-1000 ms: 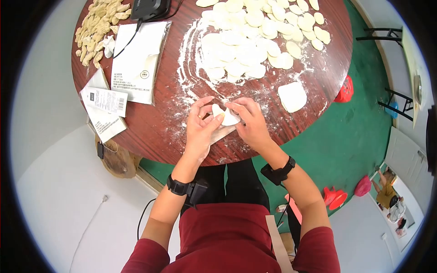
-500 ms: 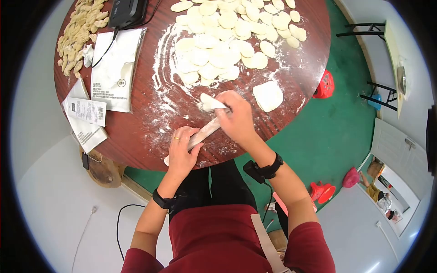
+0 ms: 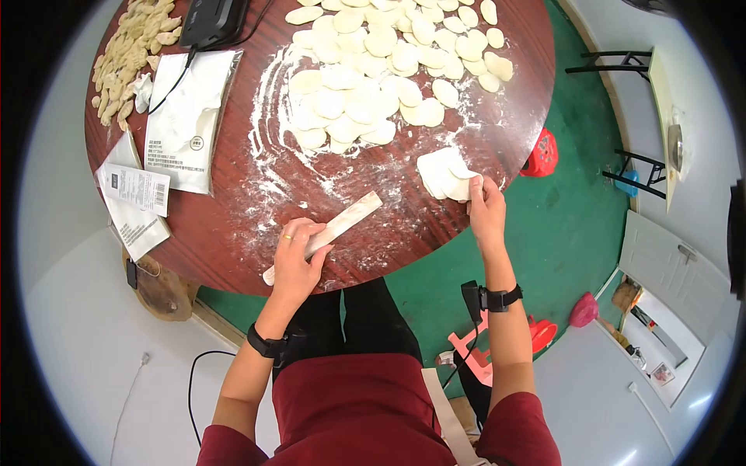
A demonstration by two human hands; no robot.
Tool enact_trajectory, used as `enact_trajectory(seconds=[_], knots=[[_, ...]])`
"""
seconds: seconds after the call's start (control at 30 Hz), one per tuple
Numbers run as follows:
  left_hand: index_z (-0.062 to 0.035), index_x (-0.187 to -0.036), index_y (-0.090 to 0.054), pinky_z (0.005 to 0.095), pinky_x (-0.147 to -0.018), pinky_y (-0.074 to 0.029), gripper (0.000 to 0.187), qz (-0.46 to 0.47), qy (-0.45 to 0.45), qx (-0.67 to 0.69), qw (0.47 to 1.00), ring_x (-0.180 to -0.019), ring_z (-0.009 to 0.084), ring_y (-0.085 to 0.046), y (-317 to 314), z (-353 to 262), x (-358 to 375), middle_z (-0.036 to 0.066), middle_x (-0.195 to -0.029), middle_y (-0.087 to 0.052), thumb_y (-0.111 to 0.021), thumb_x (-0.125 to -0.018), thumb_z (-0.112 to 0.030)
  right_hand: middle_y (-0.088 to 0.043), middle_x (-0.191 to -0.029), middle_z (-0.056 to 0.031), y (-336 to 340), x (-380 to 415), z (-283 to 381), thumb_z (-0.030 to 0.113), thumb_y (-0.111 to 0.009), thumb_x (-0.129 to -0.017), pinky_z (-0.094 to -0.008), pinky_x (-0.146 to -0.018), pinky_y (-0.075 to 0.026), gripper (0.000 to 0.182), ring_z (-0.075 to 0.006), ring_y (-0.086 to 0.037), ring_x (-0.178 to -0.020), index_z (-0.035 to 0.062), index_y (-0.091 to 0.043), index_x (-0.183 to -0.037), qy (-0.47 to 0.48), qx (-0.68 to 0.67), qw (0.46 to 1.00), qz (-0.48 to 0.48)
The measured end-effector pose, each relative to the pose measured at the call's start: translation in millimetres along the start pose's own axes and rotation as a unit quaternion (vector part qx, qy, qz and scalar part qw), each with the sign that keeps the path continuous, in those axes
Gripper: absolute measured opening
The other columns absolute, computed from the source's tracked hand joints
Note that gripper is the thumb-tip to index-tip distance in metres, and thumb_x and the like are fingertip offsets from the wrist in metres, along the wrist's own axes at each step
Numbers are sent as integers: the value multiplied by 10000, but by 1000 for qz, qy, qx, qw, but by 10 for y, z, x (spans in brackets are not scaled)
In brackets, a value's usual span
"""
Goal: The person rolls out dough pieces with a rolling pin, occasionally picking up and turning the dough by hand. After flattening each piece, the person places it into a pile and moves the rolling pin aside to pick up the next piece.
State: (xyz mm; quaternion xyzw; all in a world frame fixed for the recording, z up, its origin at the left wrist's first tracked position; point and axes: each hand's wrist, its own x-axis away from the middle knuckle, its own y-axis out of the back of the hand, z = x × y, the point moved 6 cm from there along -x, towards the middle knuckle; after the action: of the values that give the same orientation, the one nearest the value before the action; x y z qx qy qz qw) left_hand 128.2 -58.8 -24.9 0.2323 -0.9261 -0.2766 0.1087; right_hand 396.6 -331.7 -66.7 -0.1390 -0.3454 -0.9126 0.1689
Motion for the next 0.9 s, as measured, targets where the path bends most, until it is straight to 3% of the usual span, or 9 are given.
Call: enact_trajectory(seconds=[0.07,0.13,0.23,0.47,0.53,0.6,0.73,0.83,0.9], knots=[[-21,-1157,-663,428,-930,-532,380,1,-3,-1,1000,-1063,365,-641,-5,7,-2,177,-1148,-629,-829,-816,-31,-674,-712,-125,19,-50,36,326,-561,-1104,-420,-590,-468,383,-231,-648,-610,-22,-692,-1014,27,42,999,-12],[-22,-1156,-663,424,-927,-532,378,1,-5,-2,1000,-1060,365,-641,-7,12,-4,178,-1146,-628,-828,-817,-31,-656,-738,-208,34,-66,235,391,-512,-1113,-492,-652,-464,470,-368,-650,-672,-19,-678,-953,77,124,989,-23],[-21,-1154,-665,422,-922,-532,373,4,-10,-12,1000,-1057,364,-641,-10,-3,-11,176,-1144,-628,-826,-819,-32,-650,-771,-253,71,-135,314,388,-496,-1114,-518,-667,-458,477,-439,-636,-713,-14,-672,-927,69,194,978,-25],[-27,-1153,-666,463,-938,-508,356,9,-3,-1,1000,-1077,394,-613,-17,-18,-23,167,-1154,-622,-801,-824,-23,-686,-823,-226,185,-119,363,341,-511,-1113,-484,-716,-504,400,-415,-662,-755,7,-681,-974,86,130,983,-95],[-25,-1154,-666,466,-937,-506,353,6,-15,-10,1000,-1075,391,-611,-16,-36,-55,165,-1148,-621,-796,-826,-14,-699,-891,-197,304,-10,561,281,-535,-1108,-450,-747,-522,322,-389,-671,-792,14,-675,-996,132,118,963,-201],[-23,-1158,-666,470,-939,-503,348,30,-31,-4,999,-1076,388,-607,-43,-78,-90,159,-1134,-619,-783,-830,-2,-688,-927,-167,275,74,670,200,-594,-1067,-428,-753,-523,198,-364,-671,-824,20,-668,-1029,140,115,965,-188],[-27,-1159,-668,481,-934,-503,335,45,-70,4,996,-1081,386,-605,-109,-214,-245,150,-1124,-618,-758,-837,1,-670,-966,-117,-352,509,1336,216,-769,-906,-443,-829,-505,288,-326,-664,-959,70,-672,-1135,395,179,899,68],[-33,-1165,-670,480,-964,-509,356,35,-85,-7,996,-1096,383,-622,-184,-282,-403,146,-1141,-651,-781,-828,5,-614,-1226,-99,-870,822,1514,296,-813,-847,-505,-1025,-387,579,-299,-585,-1173,107,-617,-1358,447,224,836,227],[-28,-1155,-668,481,-971,-511,349,24,-81,-18,996,-1106,386,-622,-219,-311,-509,151,-1151,-654,-783,-826,1,-611,-1213,-99,-1054,830,1456,294,-813,-846,-501,-1023,-390,611,-299,-588,-1162,101,-603,-1386,441,241,830,240]])
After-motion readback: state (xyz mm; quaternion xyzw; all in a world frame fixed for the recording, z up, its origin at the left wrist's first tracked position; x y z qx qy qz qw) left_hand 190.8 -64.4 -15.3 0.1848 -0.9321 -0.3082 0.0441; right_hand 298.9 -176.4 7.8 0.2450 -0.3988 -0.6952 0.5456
